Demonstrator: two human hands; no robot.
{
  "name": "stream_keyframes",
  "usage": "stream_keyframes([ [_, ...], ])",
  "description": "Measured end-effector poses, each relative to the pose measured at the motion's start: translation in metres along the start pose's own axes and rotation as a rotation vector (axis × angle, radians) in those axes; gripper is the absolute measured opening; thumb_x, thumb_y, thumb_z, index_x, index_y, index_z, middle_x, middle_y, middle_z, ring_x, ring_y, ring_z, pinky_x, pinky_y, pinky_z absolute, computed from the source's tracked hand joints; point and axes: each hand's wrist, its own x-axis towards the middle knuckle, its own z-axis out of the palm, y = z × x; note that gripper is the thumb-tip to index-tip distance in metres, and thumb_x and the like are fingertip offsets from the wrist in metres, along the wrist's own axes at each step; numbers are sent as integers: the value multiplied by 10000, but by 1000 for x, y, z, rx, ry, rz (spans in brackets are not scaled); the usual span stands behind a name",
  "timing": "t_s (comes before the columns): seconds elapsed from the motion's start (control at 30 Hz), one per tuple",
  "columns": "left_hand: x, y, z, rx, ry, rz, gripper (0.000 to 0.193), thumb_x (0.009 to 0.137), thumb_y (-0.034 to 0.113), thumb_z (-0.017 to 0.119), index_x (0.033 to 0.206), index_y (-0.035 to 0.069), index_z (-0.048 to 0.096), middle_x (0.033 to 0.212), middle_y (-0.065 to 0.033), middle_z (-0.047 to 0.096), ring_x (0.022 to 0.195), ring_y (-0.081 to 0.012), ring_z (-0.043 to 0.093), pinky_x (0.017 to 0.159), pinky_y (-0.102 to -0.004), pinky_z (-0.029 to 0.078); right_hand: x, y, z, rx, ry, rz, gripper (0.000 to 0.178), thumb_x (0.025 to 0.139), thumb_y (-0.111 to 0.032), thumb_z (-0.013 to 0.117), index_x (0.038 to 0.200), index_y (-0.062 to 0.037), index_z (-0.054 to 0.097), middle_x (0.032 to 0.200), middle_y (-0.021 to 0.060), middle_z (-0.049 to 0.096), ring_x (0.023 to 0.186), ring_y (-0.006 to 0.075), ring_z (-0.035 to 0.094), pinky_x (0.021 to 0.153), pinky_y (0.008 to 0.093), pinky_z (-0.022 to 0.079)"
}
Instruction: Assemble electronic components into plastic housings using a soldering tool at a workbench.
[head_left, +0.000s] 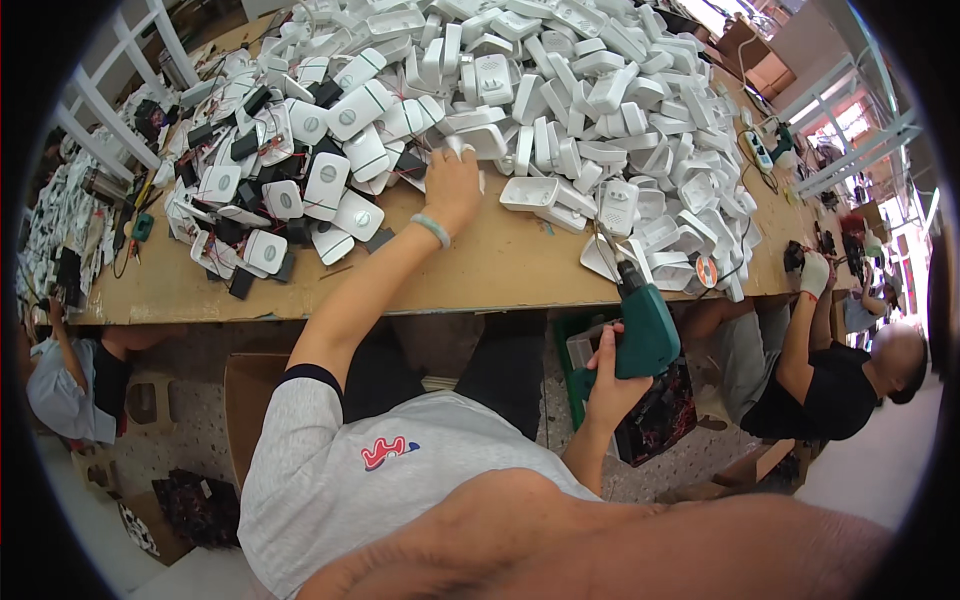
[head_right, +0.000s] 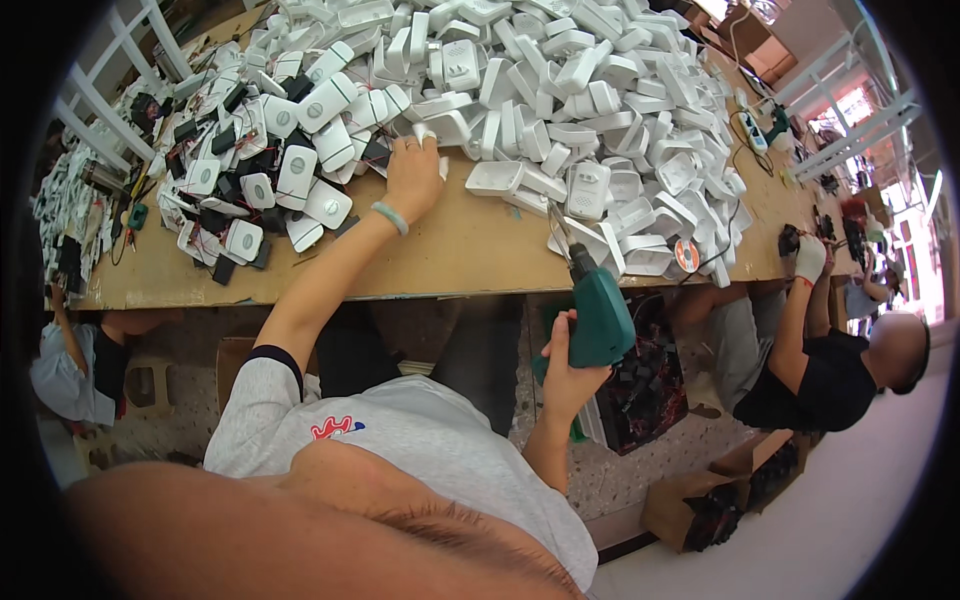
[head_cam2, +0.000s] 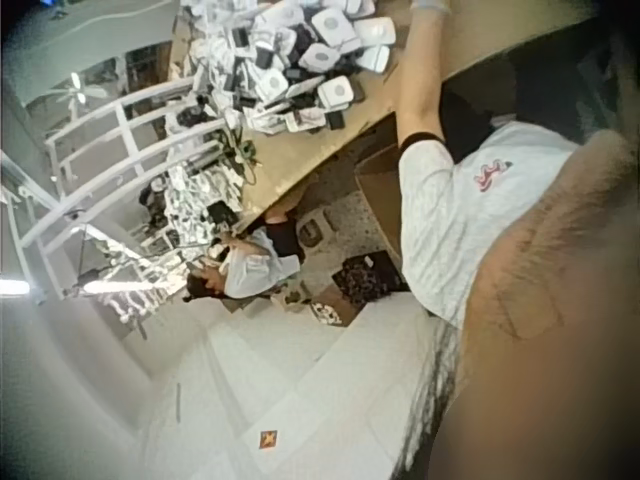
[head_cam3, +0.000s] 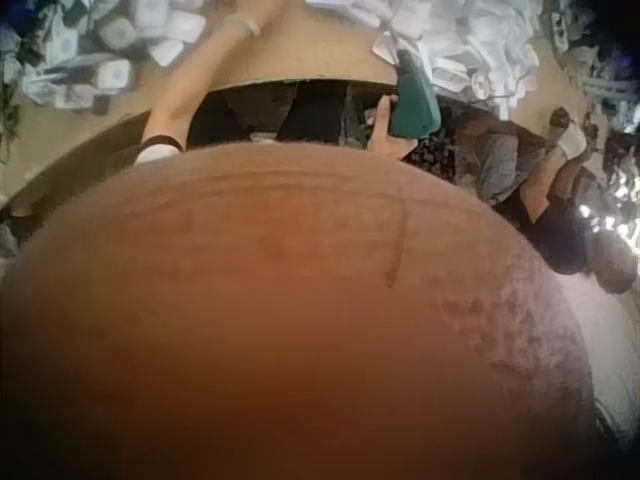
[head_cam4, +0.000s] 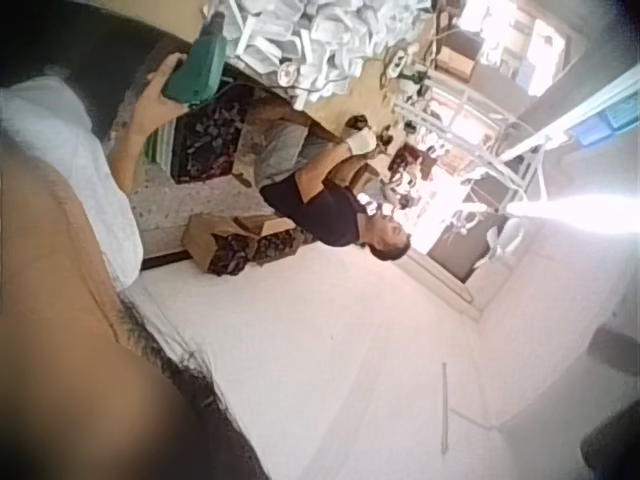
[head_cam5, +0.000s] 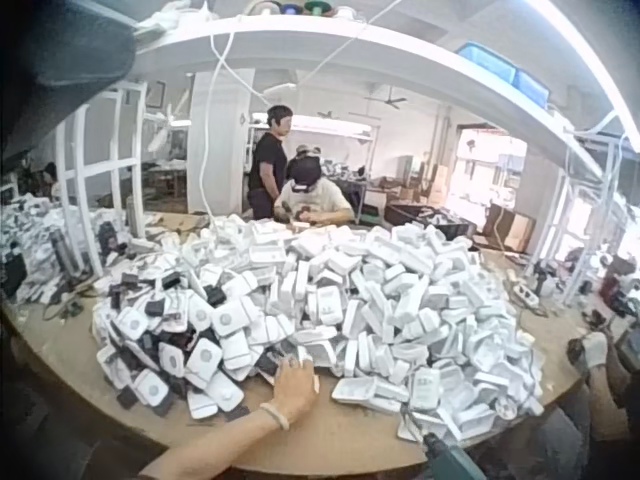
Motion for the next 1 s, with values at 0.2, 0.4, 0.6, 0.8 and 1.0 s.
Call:
stream_keyframes([
  [0.2,-90,-16,-45,166,-102,475,264,812,138,628,1069,89,654,995,-70,632,992,-267,549,857,-409,443,3,10,-17,16,8,55,149,930,-38,695,1054,34,657,898,73,688,557,63,549,515,217,434],
  [0.4,-108,-49,-71,267,-5,665,286,877,173,571,1151,173,652,999,-19,614,1117,-229,539,999,-470,381,4,15,6,4,-72,85,156,928,-32,695,1064,34,658,909,80,695,558,70,555,521,218,441],
  [0.6,-121,-62,-75,197,-4,738,289,863,173,598,1144,202,656,1064,-11,617,1172,-194,539,1108,-475,342,-3,4,17,39,-93,72,146,926,-15,689,1050,53,655,929,95,694,544,79,541,504,233,432],
  [0.8,-116,-24,-73,90,-53,864,191,845,201,596,1022,131,606,953,-38,601,1022,-205,574,892,-330,470,-3,5,16,19,-104,68,167,918,-30,704,1060,39,649,917,92,700,555,73,556,513,218,431],
  [1.0,-130,-15,-72,106,-196,862,202,854,207,579,1043,147,621,1008,-57,590,964,-209,569,799,-312,472,-6,-2,15,59,-67,49,165,915,-23,702,1057,42,648,918,93,699,547,76,550,513,221,428],
])
